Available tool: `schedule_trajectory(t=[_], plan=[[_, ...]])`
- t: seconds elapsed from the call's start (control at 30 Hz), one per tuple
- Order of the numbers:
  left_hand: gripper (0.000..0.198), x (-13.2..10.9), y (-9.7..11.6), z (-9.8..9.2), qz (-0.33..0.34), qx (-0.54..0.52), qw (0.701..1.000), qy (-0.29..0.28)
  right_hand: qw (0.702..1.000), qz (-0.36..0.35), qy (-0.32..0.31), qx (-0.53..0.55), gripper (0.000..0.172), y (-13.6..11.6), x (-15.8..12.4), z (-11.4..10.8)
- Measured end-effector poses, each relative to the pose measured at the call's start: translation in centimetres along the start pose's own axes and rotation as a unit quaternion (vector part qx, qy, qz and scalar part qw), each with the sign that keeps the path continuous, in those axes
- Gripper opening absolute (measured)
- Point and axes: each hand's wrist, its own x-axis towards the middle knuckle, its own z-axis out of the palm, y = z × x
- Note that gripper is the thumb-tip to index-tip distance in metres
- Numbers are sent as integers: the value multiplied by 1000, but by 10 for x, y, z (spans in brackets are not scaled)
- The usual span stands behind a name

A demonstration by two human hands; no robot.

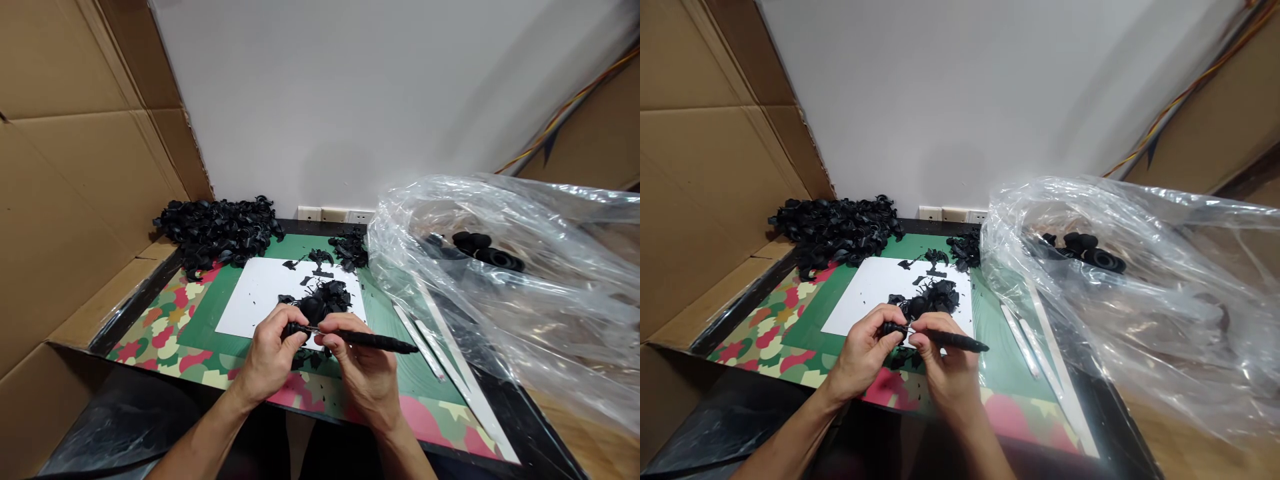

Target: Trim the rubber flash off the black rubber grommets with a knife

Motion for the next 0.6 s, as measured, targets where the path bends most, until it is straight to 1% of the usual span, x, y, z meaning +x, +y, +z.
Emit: schedule_trajectory(t=[0.13,0.23,0.3,0.33,0.37,0.4,0.43,0.47,0.5,0.57,0.6], plan=[[13,0,0,0,1,6,1000,2,999,-24,-4,-20,7,-1,2,2],[12,0,1,3,-8,6,1000,4,994,-84,-14,-72,9,-6,1,6],[12,-2,3,5,-24,4,1000,7,983,-134,-20,-125,11,-7,2,7],[12,-3,4,6,-34,4,999,8,975,-160,-10,-153,11,-6,3,6],[12,-4,5,6,-46,3,999,11,966,-184,14,-179,12,-4,4,4],[12,-6,6,7,-56,1,998,15,957,-201,49,-206,12,-2,6,0],[12,-7,6,6,-67,-3,998,19,946,-216,97,-223,10,1,9,-4],[12,-9,7,6,-77,-9,997,22,939,-206,142,-238,10,4,11,-8],[11,-10,7,5,-88,-18,996,26,937,-178,167,-250,9,7,13,-12],[12,-10,6,2,-111,-35,993,26,952,-98,187,-220,10,10,14,-18],[13,-10,5,1,-120,-42,992,25,962,-52,190,-189,11,11,14,-19]])
